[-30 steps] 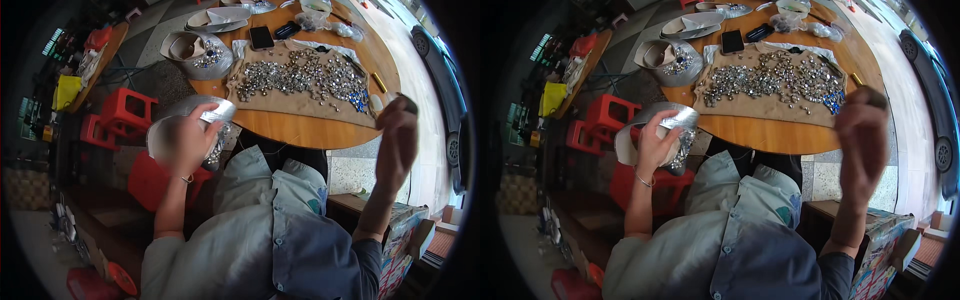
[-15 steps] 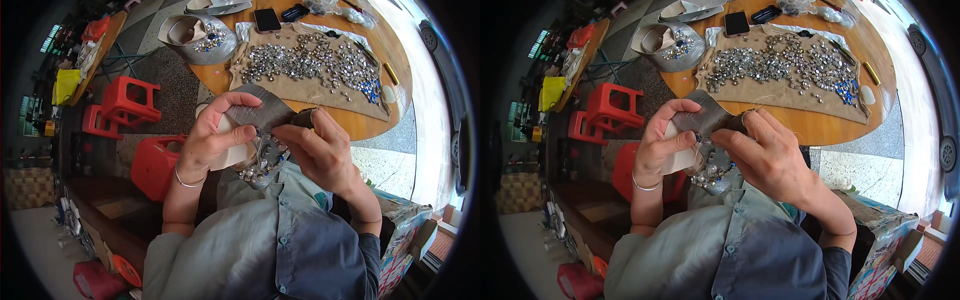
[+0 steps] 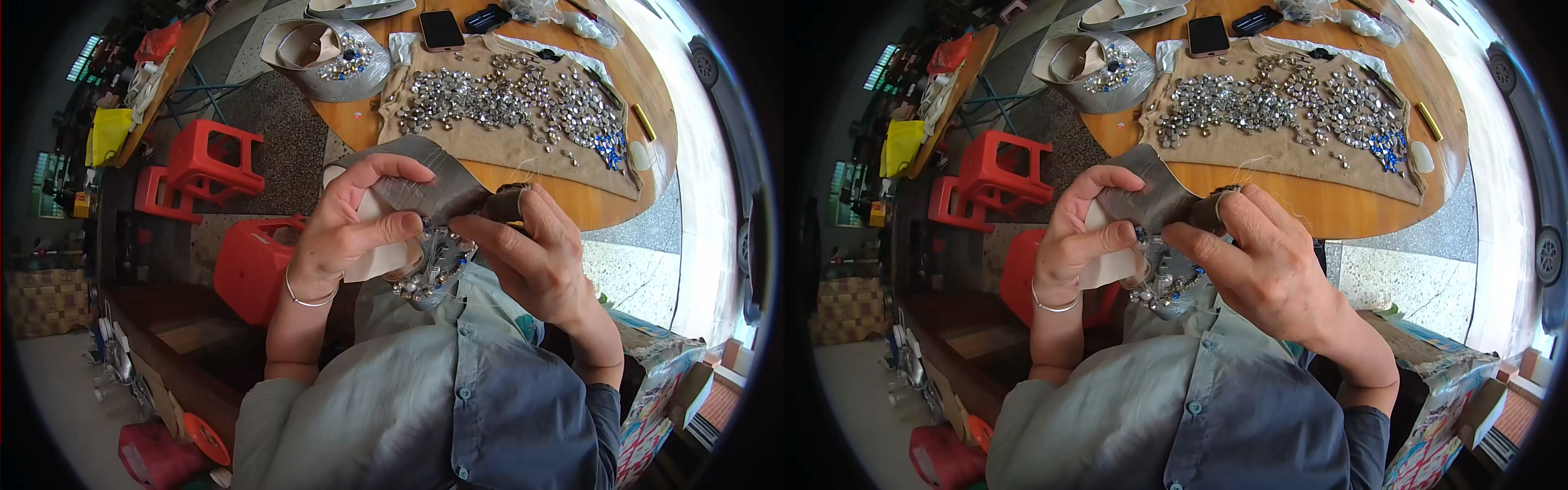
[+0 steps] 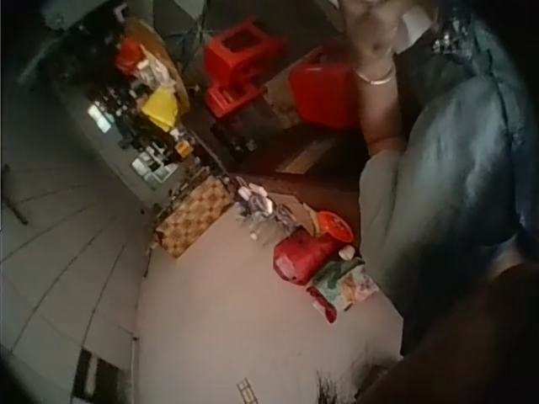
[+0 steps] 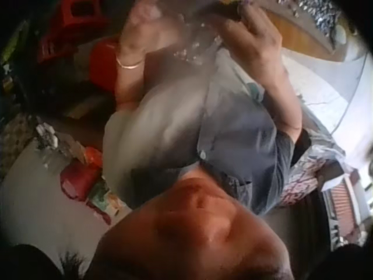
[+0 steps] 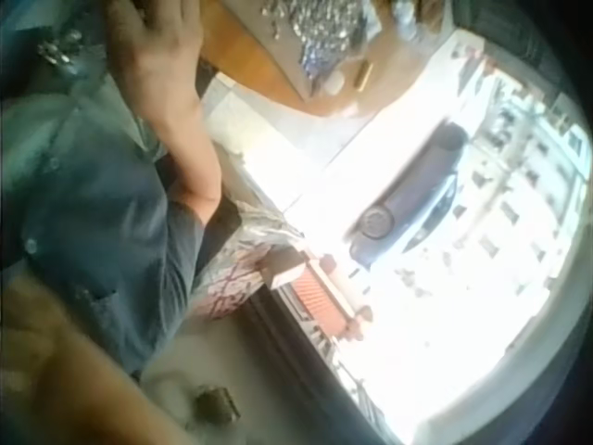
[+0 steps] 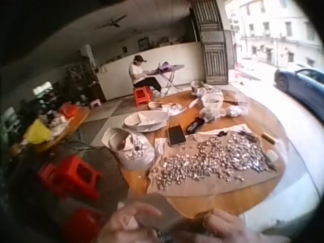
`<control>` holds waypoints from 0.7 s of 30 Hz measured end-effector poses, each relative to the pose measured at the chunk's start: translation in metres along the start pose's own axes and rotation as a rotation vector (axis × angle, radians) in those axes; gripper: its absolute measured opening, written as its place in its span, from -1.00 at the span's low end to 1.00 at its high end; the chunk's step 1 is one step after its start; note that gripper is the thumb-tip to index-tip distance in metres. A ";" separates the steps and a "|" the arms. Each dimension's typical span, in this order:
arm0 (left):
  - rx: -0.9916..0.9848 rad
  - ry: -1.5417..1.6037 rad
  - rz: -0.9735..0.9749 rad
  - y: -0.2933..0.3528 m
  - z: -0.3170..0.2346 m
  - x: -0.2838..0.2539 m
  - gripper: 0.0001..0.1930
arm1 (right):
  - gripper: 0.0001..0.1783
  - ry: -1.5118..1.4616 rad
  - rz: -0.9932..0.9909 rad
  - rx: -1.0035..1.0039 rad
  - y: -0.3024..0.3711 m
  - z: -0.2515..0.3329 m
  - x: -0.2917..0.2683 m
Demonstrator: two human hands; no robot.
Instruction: Manually attaching small decorative rhinestones or ornaments to shoe upper components.
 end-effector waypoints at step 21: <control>-0.152 0.206 -0.149 -0.003 0.010 0.001 -0.57 | -0.90 -0.319 0.007 0.323 0.009 -0.011 0.011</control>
Point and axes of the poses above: each hand's wrist, its own y-axis away from the middle knuckle, its own x-axis out of the palm, z = x × y, the point moved 1 cm from there along -y, towards the middle knuckle, and after that the axes turned 1 degree about x, right-handed, at the moved point
